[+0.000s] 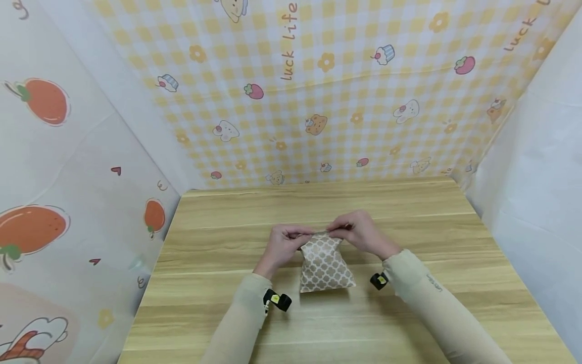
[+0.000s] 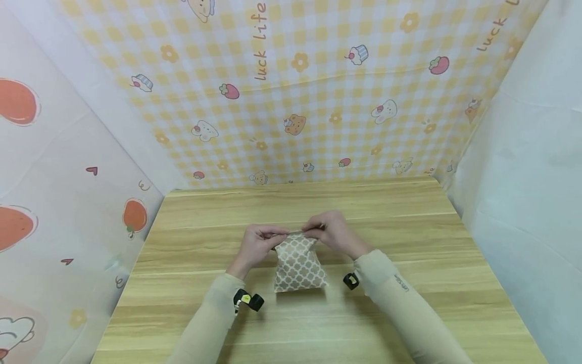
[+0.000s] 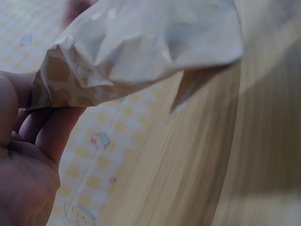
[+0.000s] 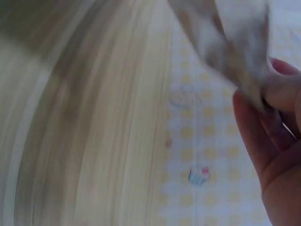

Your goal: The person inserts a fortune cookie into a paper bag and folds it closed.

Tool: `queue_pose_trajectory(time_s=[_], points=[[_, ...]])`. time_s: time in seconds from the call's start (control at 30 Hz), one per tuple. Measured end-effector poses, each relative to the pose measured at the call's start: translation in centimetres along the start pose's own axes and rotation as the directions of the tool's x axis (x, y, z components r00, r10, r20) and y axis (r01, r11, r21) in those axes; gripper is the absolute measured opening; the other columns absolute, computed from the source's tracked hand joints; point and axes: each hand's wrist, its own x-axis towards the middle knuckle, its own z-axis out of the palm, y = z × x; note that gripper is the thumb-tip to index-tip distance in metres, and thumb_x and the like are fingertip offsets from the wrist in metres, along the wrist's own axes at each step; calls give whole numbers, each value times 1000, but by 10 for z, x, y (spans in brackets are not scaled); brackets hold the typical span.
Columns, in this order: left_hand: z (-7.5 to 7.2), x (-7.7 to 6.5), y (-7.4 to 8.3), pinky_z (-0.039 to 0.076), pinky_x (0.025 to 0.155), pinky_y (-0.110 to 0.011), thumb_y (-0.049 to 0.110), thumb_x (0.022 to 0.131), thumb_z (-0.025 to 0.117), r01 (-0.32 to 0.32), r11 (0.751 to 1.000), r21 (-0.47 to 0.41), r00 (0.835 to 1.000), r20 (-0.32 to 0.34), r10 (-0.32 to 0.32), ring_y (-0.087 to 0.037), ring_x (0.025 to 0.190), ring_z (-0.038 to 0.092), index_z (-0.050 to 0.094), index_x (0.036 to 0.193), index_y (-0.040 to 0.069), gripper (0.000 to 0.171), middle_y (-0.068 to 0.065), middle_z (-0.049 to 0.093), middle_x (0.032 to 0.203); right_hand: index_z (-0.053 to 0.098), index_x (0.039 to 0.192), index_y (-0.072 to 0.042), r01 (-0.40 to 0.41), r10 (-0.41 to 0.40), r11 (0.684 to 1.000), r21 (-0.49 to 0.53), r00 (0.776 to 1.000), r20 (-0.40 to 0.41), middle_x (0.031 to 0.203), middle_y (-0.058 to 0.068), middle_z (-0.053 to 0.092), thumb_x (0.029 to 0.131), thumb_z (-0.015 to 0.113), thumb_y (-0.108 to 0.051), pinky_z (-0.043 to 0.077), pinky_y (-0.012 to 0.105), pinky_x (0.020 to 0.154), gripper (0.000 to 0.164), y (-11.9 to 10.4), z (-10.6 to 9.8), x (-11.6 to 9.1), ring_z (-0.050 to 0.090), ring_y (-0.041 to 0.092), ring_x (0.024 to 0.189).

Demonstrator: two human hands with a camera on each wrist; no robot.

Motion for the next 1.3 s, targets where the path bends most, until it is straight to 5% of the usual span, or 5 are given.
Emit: queue_pose_trajectory(time_s=[0.1, 0.3, 0.63, 0.93, 1.3], points=[[-4, 0, -2, 53, 58, -18, -6, 92, 75, 6, 1000, 6, 1000, -7, -6, -6, 61, 63, 80, 100, -5, 10, -20, 79, 95, 85, 96, -13, -89, 89, 996, 1, 996, 11, 93, -1, 81, 89, 81, -3, 62, 27, 66, 13, 1, -6, -3, 73, 7, 74], [-4, 4, -12, 62, 68, -24, -6, 91, 75, 48, 999, -11, 998, 26, -48, -8, 73, 73, 79, 102, -7, 12, -23, 78, 99, 85, 94, -11, -84, 84, 996, 10, 996, 22, 92, 3, 81, 90, 80, 0, 62, 27, 63, 13, 5, -5, -4, 74, 11, 73], [3, 11, -53, 63, 73, -26, -7, 91, 74, 209, 977, -37, 976, 74, -206, -16, 82, 77, 76, 107, -10, 17, -24, 77, 103, 84, 93, -7, -153, 153, 988, -2, 987, 59, 91, 4, 81, 87, 79, 7, 62, 25, 68, 16, 43, 16, -9, 74, 10, 76], [7, 6, -60, 61, 82, -31, 9, 94, 78, 155, 945, 288, 985, 28, -170, -19, 90, 74, 80, 108, 4, 15, -10, 80, 105, 80, 104, -6, -211, 219, 972, -104, 973, 71, 94, 5, 79, 92, 77, -1, 62, 26, 73, 13, 61, 32, -18, 72, 11, 80], [2, 8, -57, 57, 80, -31, 14, 96, 74, 151, 883, 444, 980, 50, -193, -14, 87, 65, 76, 118, 4, 24, -7, 78, 106, 74, 119, -1, -242, 257, 962, -123, 958, 129, 109, 9, 78, 97, 71, -4, 62, 37, 89, 22, 64, 35, -17, 74, 21, 98]])
